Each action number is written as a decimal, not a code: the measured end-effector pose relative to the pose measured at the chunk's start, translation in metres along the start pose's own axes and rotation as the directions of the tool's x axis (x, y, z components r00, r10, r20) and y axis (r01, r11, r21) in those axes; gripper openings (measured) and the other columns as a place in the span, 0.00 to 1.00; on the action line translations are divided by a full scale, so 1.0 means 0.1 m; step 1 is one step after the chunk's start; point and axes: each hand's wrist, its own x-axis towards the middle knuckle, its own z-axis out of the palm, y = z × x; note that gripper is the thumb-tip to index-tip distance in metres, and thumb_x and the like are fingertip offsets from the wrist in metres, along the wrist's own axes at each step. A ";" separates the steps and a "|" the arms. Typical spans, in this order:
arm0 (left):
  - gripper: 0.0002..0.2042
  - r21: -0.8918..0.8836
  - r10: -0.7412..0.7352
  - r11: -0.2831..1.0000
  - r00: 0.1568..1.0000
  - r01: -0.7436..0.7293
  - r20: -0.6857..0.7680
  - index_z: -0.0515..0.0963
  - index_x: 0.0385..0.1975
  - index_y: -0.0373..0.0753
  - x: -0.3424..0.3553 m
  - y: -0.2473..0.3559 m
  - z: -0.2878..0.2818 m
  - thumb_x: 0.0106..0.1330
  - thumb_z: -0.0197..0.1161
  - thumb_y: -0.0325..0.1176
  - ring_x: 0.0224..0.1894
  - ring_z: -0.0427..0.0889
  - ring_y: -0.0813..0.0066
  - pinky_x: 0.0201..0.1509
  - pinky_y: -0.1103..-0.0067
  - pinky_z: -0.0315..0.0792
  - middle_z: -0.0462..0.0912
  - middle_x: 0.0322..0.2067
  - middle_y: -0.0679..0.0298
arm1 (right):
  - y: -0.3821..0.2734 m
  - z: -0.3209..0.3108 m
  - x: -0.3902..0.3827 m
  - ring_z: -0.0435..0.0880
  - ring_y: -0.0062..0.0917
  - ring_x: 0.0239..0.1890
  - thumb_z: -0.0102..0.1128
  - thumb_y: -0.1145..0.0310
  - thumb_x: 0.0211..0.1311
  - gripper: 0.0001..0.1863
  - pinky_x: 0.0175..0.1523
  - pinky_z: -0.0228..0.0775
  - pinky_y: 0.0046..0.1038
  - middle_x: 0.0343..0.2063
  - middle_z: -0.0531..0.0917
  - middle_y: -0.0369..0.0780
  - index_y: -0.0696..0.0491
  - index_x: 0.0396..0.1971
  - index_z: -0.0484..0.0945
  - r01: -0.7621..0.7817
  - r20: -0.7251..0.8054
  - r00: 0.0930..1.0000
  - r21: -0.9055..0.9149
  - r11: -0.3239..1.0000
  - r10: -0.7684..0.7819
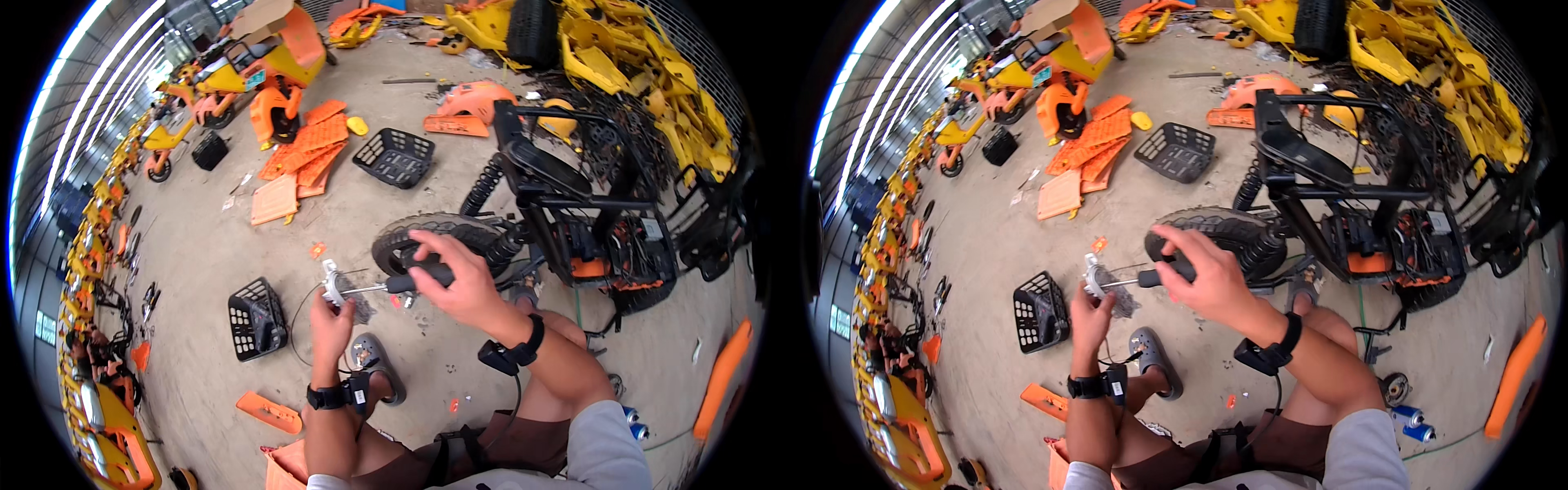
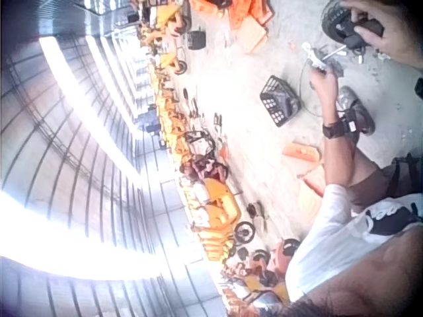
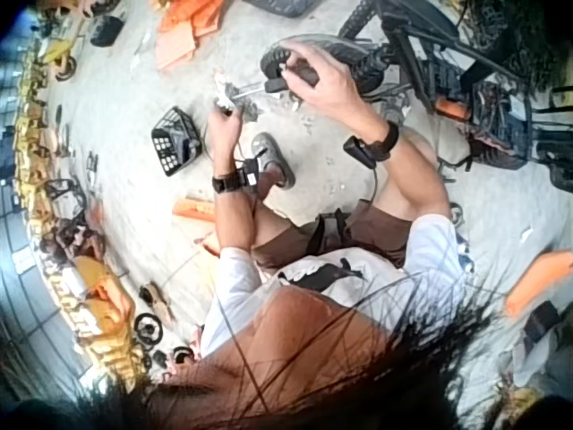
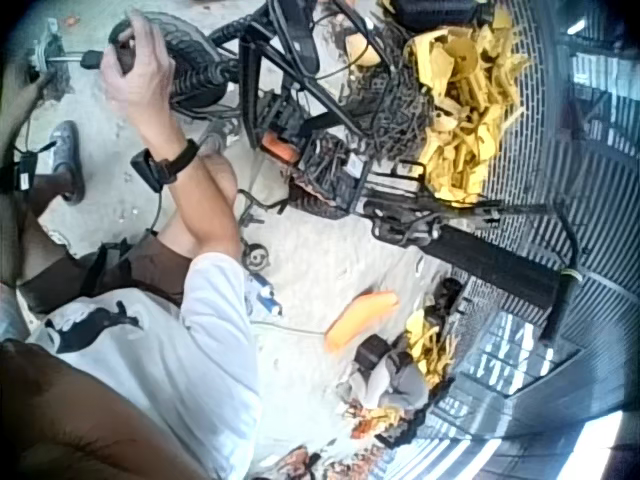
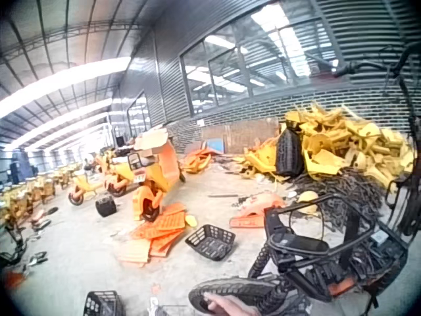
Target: The person uses a screwdriver to loosen screws on a light assembly, removes the internal reflector, manipulates the wiring, and then begins to reattach the components by hand.
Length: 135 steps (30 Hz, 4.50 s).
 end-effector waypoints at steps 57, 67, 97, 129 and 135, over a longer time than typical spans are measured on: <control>0.14 -0.074 -0.022 0.997 1.000 0.022 0.002 0.71 0.44 0.30 0.00 -0.01 0.01 0.63 0.64 0.28 0.26 0.77 0.81 0.27 0.81 0.70 0.80 0.26 0.63 | 0.13 -0.01 -0.04 0.84 0.31 0.33 0.64 0.67 0.59 0.27 0.35 0.78 0.30 0.35 0.81 0.41 0.54 0.58 0.70 -0.037 0.016 0.999 0.068 0.997 0.036; 0.13 -0.064 -0.022 0.998 1.000 0.021 -0.014 0.70 0.42 0.29 0.00 0.08 0.03 0.63 0.63 0.27 0.26 0.77 0.82 0.28 0.81 0.71 0.80 0.26 0.63 | 0.06 0.02 0.00 0.81 0.34 0.38 0.67 0.74 0.51 0.33 0.41 0.75 0.32 0.38 0.78 0.43 0.53 0.60 0.68 0.217 -0.010 0.976 -0.024 0.976 -0.217; 0.12 -0.145 -0.045 0.989 0.999 0.041 -0.020 0.70 0.43 0.29 0.05 -0.06 0.05 0.63 0.62 0.25 0.29 0.80 0.79 0.32 0.81 0.74 0.81 0.31 0.62 | 0.01 -0.01 -0.04 0.81 0.37 0.38 0.64 0.73 0.55 0.33 0.39 0.77 0.31 0.41 0.76 0.43 0.51 0.63 0.65 0.151 0.014 0.988 0.016 0.988 -0.151; 0.12 -0.057 -0.010 0.998 0.999 0.008 -0.035 0.70 0.42 0.29 0.05 -0.07 0.06 0.63 0.63 0.25 0.30 0.79 0.80 0.32 0.80 0.73 0.80 0.30 0.61 | -0.04 -0.02 -0.08 0.82 0.39 0.36 0.62 0.73 0.55 0.33 0.39 0.77 0.33 0.43 0.76 0.44 0.50 0.63 0.66 -0.002 0.103 0.995 0.099 0.995 -0.008; 0.12 -0.106 -0.050 0.993 0.998 0.046 -0.040 0.70 0.42 0.29 0.03 0.01 0.06 0.63 0.63 0.24 0.31 0.79 0.80 0.34 0.81 0.74 0.80 0.32 0.61 | 0.01 -0.01 -0.06 0.82 0.39 0.34 0.61 0.72 0.57 0.31 0.36 0.77 0.33 0.44 0.76 0.44 0.49 0.63 0.67 0.217 -0.003 0.976 -0.013 0.976 -0.217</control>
